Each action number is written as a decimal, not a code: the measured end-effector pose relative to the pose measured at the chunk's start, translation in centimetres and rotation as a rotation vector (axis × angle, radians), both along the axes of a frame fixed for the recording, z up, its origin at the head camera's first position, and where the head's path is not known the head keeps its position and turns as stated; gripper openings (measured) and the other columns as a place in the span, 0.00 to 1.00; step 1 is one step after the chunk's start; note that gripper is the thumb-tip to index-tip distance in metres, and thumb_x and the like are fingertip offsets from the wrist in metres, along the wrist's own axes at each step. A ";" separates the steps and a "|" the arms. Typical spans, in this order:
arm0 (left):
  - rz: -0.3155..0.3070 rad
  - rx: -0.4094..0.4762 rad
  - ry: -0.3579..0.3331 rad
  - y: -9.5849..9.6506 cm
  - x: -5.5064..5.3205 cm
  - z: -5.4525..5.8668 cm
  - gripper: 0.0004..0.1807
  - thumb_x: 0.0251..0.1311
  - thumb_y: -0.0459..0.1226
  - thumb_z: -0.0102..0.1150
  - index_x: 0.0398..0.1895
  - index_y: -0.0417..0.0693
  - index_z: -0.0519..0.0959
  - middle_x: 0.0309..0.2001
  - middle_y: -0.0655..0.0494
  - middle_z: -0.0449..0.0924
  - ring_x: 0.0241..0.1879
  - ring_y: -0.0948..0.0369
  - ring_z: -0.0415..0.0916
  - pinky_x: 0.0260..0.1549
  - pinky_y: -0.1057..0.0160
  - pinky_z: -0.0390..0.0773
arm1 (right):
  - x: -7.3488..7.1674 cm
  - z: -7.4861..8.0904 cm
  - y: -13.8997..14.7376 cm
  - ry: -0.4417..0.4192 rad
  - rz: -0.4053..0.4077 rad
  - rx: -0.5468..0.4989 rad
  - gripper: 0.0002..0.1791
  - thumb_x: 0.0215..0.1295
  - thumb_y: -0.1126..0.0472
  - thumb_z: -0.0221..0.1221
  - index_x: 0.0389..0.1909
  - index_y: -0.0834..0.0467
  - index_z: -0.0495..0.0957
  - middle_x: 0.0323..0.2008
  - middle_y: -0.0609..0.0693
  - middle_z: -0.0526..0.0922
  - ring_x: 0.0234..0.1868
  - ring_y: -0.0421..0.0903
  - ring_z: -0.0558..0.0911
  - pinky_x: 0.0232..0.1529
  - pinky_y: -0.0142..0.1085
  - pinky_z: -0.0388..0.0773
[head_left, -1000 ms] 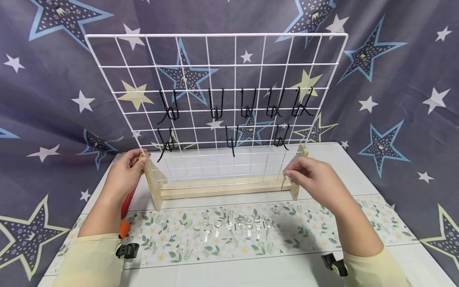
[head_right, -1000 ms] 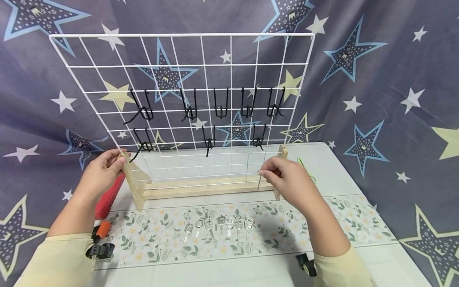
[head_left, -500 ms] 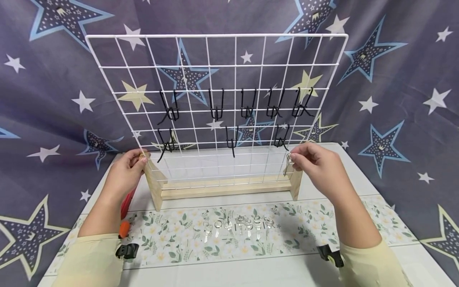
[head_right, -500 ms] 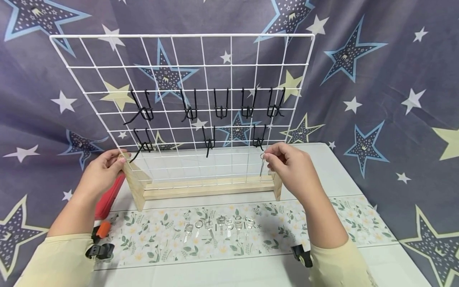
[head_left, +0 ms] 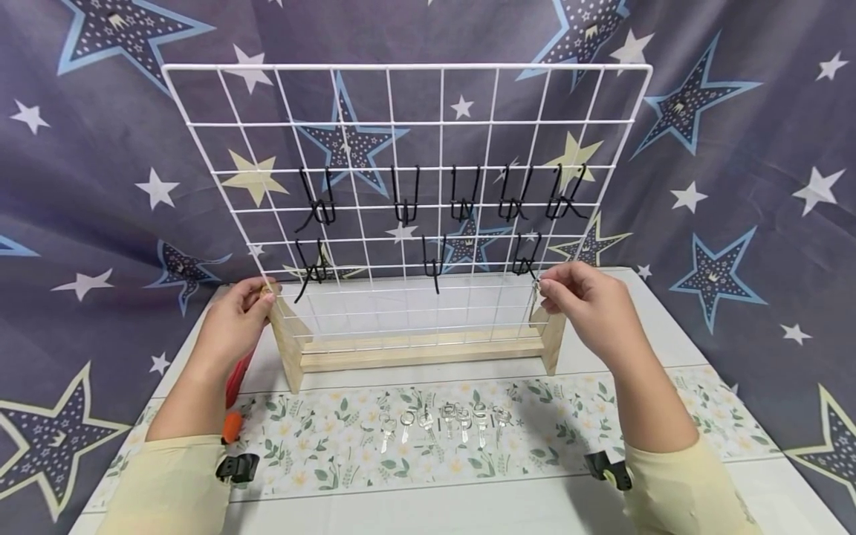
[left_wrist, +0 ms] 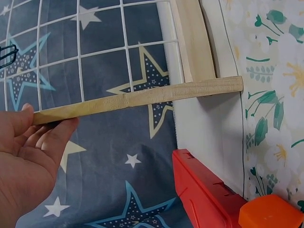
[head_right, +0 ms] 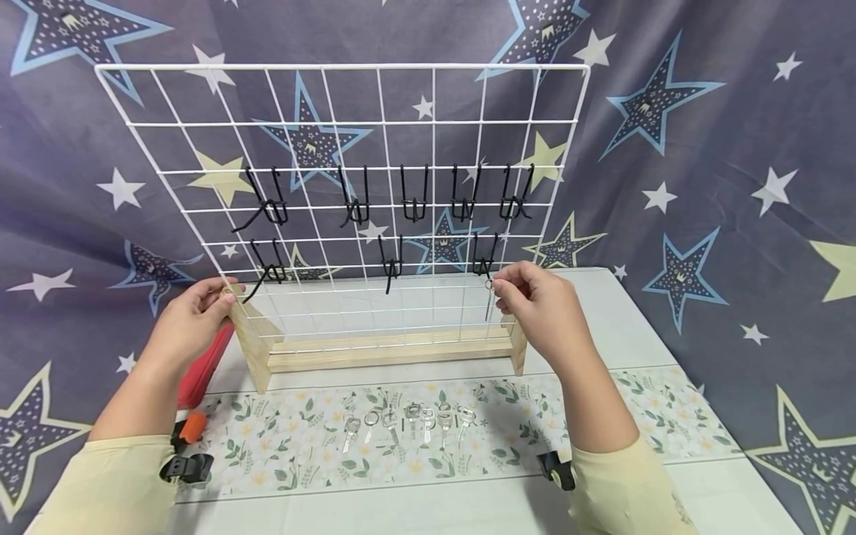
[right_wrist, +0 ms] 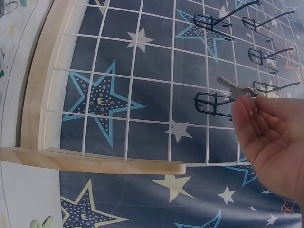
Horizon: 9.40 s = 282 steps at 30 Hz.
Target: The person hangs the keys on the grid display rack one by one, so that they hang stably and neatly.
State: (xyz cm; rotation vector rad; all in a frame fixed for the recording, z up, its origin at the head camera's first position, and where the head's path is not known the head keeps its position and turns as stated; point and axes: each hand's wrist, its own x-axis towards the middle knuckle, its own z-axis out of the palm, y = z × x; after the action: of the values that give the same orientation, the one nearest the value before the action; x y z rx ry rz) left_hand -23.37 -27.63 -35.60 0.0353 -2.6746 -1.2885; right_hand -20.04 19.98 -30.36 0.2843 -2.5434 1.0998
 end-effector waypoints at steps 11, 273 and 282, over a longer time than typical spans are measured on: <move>0.012 0.009 -0.017 0.2 -0.1 0.1 0.29 0.76 0.49 0.40 0.72 0.43 0.62 0.68 0.45 0.70 0.65 0.50 0.70 0.58 0.54 0.78 | -0.5 -0.5 0.2 -0.031 0.043 -0.058 0.10 0.71 0.55 0.58 0.41 0.58 0.80 0.32 0.52 0.85 0.31 0.41 0.85 0.34 0.27 0.86; 0.025 0.028 -0.033 0.3 0.1 -0.1 0.29 0.77 0.50 0.38 0.73 0.44 0.60 0.68 0.44 0.69 0.66 0.49 0.69 0.60 0.51 0.77 | -2.3 -3.0 -10.4 -0.090 0.505 -0.536 0.10 0.72 0.57 0.57 0.41 0.62 0.77 0.35 0.59 0.84 0.32 0.51 0.85 0.34 0.45 0.89; 0.024 0.036 -0.028 0.3 0.2 -0.1 0.29 0.77 0.49 0.39 0.73 0.44 0.60 0.67 0.44 0.70 0.65 0.50 0.69 0.60 0.49 0.76 | -3.4 -3.3 -10.7 -0.118 0.518 -0.575 0.11 0.72 0.58 0.56 0.41 0.64 0.76 0.35 0.61 0.84 0.32 0.51 0.84 0.35 0.46 0.89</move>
State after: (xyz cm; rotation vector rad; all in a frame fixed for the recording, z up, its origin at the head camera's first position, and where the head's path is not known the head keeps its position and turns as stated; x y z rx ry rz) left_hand -23.20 -27.34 -35.71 0.0901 -2.6660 -1.3391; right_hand -23.40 9.33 -33.66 0.7587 -2.1619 2.0245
